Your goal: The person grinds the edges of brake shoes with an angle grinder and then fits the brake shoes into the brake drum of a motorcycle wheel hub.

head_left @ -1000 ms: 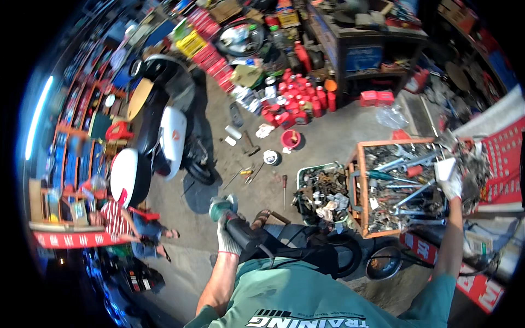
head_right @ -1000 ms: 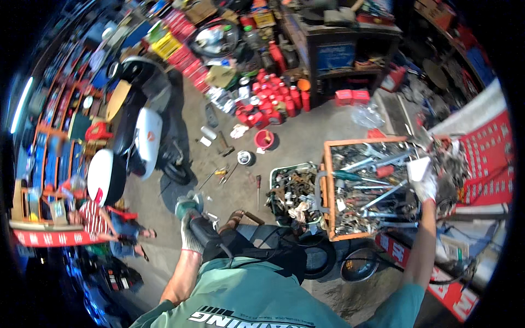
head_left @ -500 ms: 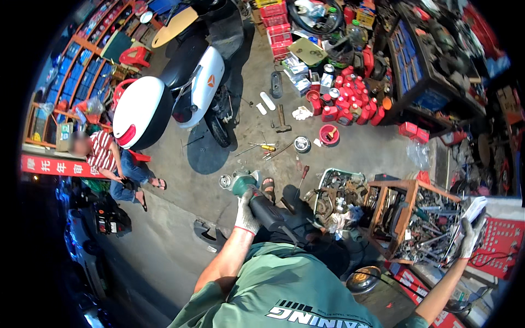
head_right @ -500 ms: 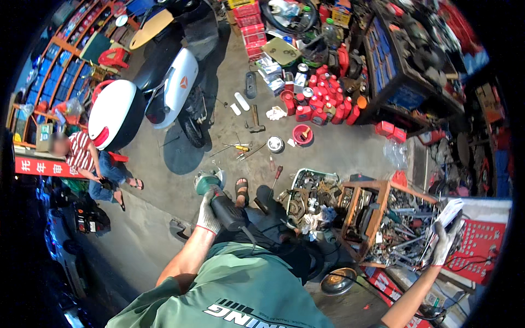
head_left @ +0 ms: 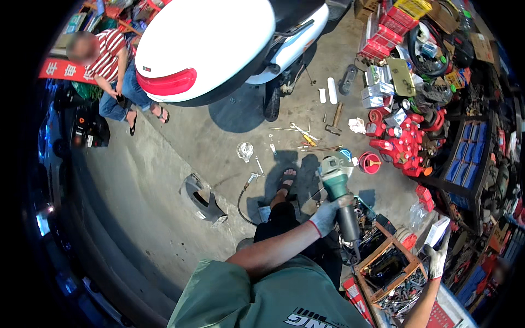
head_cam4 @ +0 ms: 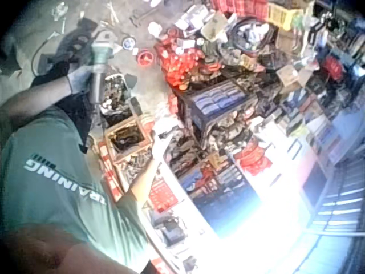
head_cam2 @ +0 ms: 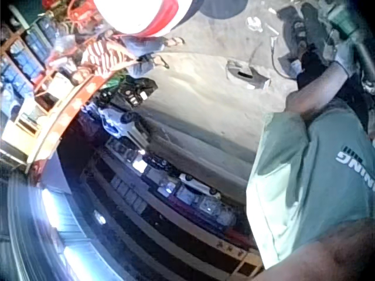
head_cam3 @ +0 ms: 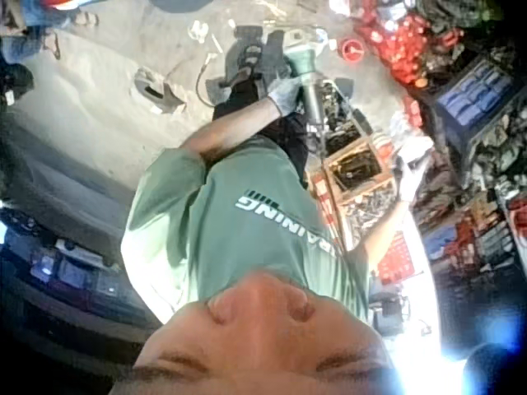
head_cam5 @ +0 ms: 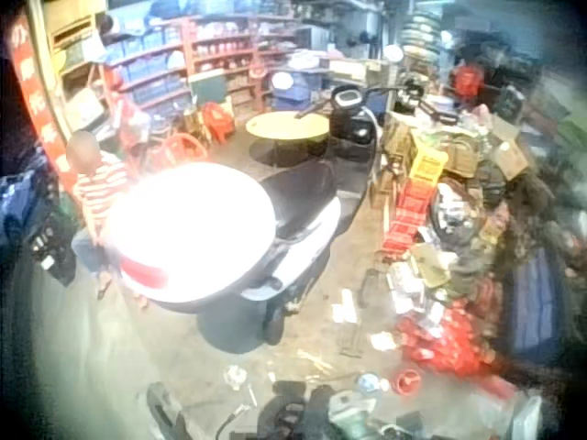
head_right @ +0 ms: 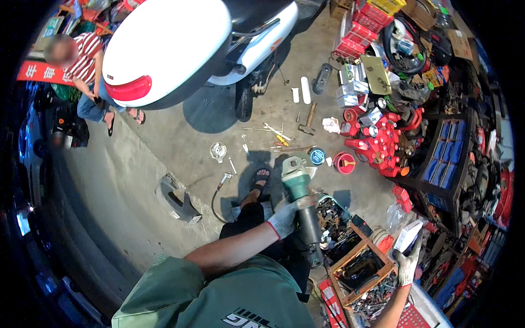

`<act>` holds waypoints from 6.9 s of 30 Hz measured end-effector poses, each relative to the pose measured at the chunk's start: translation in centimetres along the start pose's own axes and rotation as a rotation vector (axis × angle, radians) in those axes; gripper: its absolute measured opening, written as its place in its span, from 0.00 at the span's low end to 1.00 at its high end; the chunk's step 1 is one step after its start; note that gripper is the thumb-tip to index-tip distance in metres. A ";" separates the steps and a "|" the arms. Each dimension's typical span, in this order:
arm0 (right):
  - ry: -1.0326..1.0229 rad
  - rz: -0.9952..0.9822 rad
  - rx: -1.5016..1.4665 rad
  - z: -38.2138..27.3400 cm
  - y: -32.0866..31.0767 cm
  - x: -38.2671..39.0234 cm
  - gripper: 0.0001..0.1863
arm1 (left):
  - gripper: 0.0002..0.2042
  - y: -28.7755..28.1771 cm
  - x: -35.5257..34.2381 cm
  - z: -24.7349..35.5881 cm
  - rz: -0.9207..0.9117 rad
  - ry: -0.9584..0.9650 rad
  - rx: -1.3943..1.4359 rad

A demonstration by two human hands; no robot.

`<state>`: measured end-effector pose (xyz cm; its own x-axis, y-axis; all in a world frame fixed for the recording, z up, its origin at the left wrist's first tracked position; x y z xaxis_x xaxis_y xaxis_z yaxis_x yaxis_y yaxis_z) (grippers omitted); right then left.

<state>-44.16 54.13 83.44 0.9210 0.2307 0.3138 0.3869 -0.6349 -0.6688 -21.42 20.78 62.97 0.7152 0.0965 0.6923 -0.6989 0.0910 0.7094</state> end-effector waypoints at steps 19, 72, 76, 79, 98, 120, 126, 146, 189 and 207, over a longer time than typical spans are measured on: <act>-0.203 -0.365 0.336 0.0 24.9 -12.2 0.55 | 0.19 1.5 0.5 4.4 0.050 0.222 0.041; -0.160 -0.610 0.063 32.4 82.6 -17.7 0.20 | 0.27 -49.3 -34.7 -4.5 0.096 -0.024 0.069; 0.040 -0.726 -0.110 29.3 77.0 -14.6 0.26 | 0.21 -44.7 -34.4 -6.7 -0.111 -0.087 0.158; -0.091 -0.650 0.039 23.8 73.5 -11.7 0.30 | 0.23 -42.1 -31.0 -6.6 -0.014 0.093 -0.077; -0.125 -0.313 -0.183 27.6 64.7 -7.8 0.29 | 0.19 -43.0 -29.2 1.5 -0.065 0.699 -1.230; 0.172 -0.198 -0.309 53.3 77.8 -13.6 0.32 | 0.51 -59.7 -39.4 -3.8 0.337 0.903 -2.382; 0.012 0.159 0.249 50.5 74.6 -11.9 0.25 | 0.48 -59.5 -38.6 -2.6 0.447 0.854 -2.053; 0.064 -0.165 -0.840 37.8 74.8 -12.3 0.27 | 0.19 -49.9 -35.7 -1.9 -0.033 0.537 -0.769; 0.476 -0.241 -1.113 36.3 75.6 -5.7 0.23 | 0.24 -48.4 -32.3 -2.7 0.119 0.743 -0.999; -0.019 0.038 -0.648 38.1 72.4 -9.4 0.28 | 0.13 -47.0 -30.5 -1.9 0.165 1.045 -1.400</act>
<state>-23.13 34.11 6.42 0.9366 0.2079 0.2822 0.2533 -0.9579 -0.1349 -10.43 15.42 8.25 0.7320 0.6807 -0.0280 -0.6374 0.6699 -0.3806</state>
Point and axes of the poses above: each hand's wrist, its own x-axis away from the middle knuckle, its own y-axis out of the palm, z = x × y, the point moved 8 cm from there along -x, towards the middle knuckle, and after that the axes turned 6 degrees about z, right-handed, at the moved point
